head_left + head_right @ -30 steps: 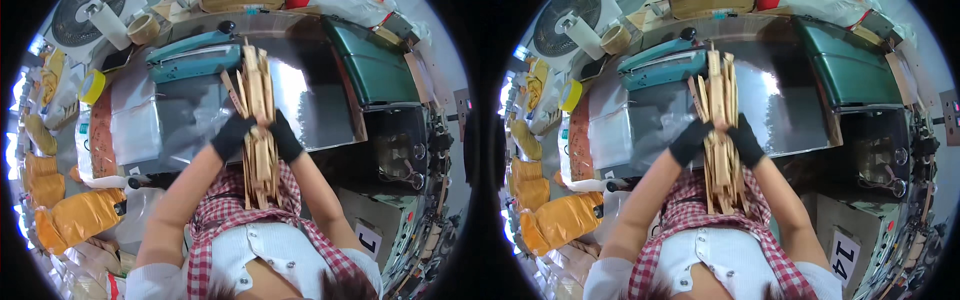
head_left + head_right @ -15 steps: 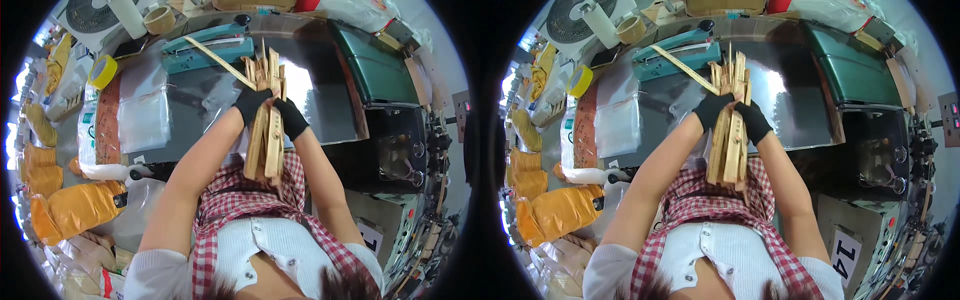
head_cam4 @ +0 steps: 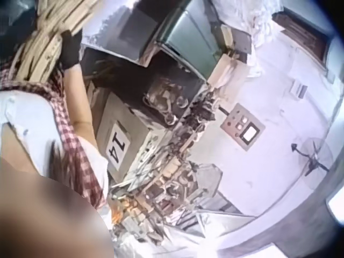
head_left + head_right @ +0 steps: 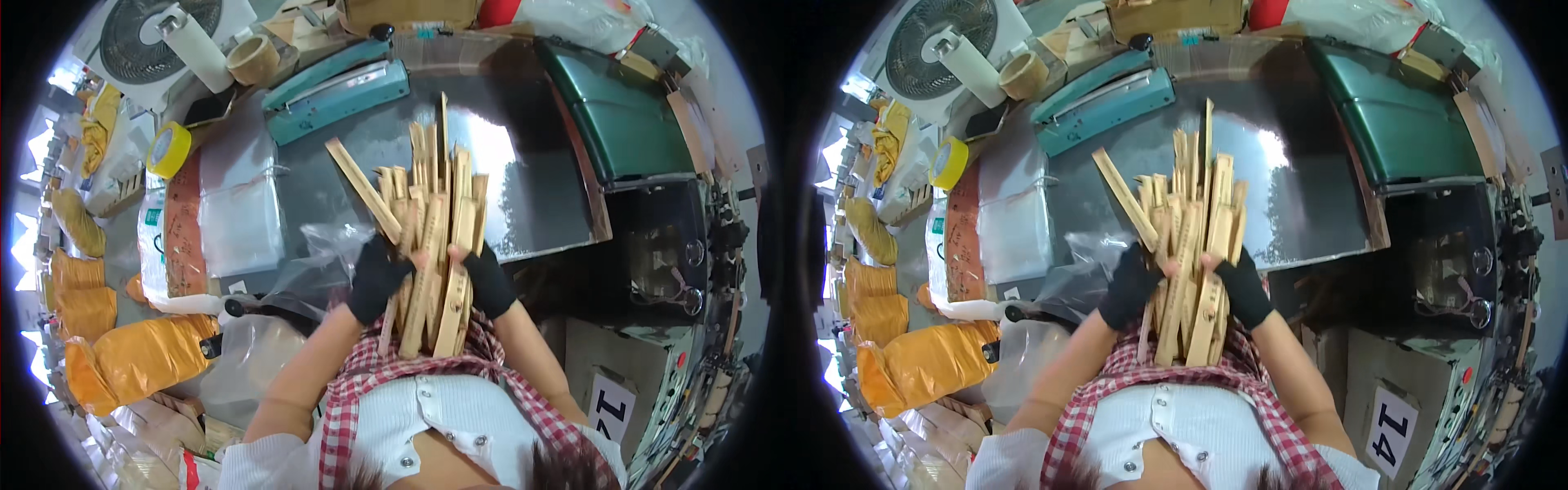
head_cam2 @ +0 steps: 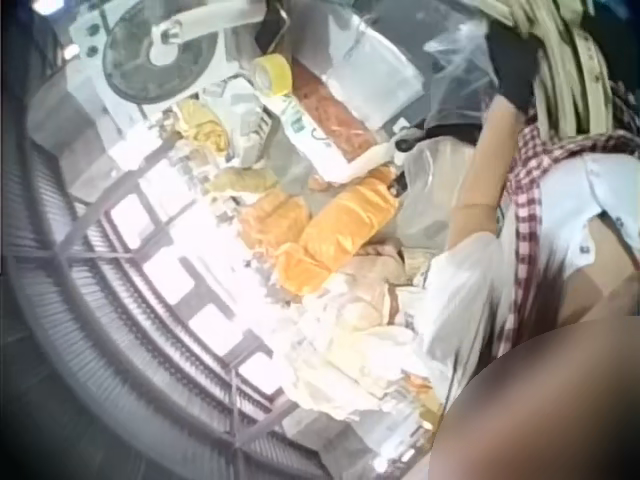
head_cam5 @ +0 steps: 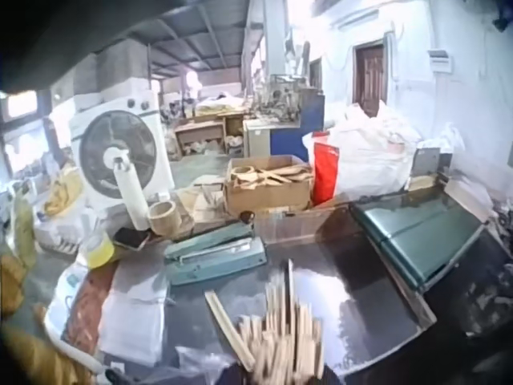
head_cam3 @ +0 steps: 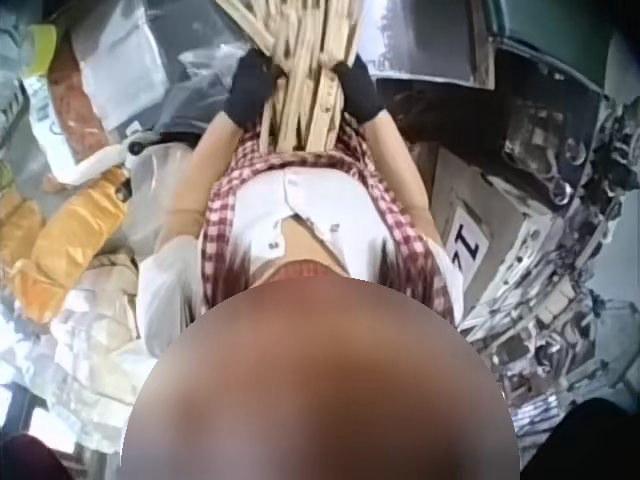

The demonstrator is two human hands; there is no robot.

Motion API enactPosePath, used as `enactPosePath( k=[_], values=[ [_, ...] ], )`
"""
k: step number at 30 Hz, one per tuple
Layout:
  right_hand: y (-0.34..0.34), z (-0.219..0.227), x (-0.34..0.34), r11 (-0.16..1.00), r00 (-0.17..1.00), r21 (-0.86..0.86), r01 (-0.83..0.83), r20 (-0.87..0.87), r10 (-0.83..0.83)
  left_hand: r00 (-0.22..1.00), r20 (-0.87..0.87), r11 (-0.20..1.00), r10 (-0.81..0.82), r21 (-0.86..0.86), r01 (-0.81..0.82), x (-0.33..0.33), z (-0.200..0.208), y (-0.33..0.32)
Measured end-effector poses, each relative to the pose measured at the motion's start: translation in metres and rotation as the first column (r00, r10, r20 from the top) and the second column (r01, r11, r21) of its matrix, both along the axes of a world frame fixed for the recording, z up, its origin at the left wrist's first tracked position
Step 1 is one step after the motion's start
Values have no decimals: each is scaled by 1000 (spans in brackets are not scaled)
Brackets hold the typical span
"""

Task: Bundling wooden sticks and sealing them in plastic bags at a packaging station.

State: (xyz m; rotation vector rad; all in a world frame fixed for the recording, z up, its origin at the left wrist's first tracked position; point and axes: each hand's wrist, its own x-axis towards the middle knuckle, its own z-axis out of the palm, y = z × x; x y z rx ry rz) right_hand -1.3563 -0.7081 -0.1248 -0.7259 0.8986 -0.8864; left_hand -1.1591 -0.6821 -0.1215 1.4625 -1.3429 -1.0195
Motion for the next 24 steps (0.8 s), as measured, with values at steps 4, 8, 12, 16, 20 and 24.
enactPosePath(
  k=[4,8,12,16,20,24],
  values=[
    [-18,5,12,994,941,-98,-57,-338,20,744,460,865,485,-126,-486,55,-34,-25],
    [-32,-31,26,915,844,-377,145,-436,-314,918,351,925,183,255,-282,61,-21,-41],
    [-53,-13,68,934,873,-357,-12,-459,-165,984,-84,962,158,236,-135,20,-34,-63],
    [-81,-4,60,979,978,42,-202,-53,204,754,-644,925,130,352,141,14,7,-76],
    [-37,-9,32,971,973,-53,-232,-38,230,615,-785,949,-73,134,285,4,5,-35],
    [-8,2,28,996,997,-39,-78,6,78,894,-417,953,162,302,-32,35,4,-2]
  ],
)
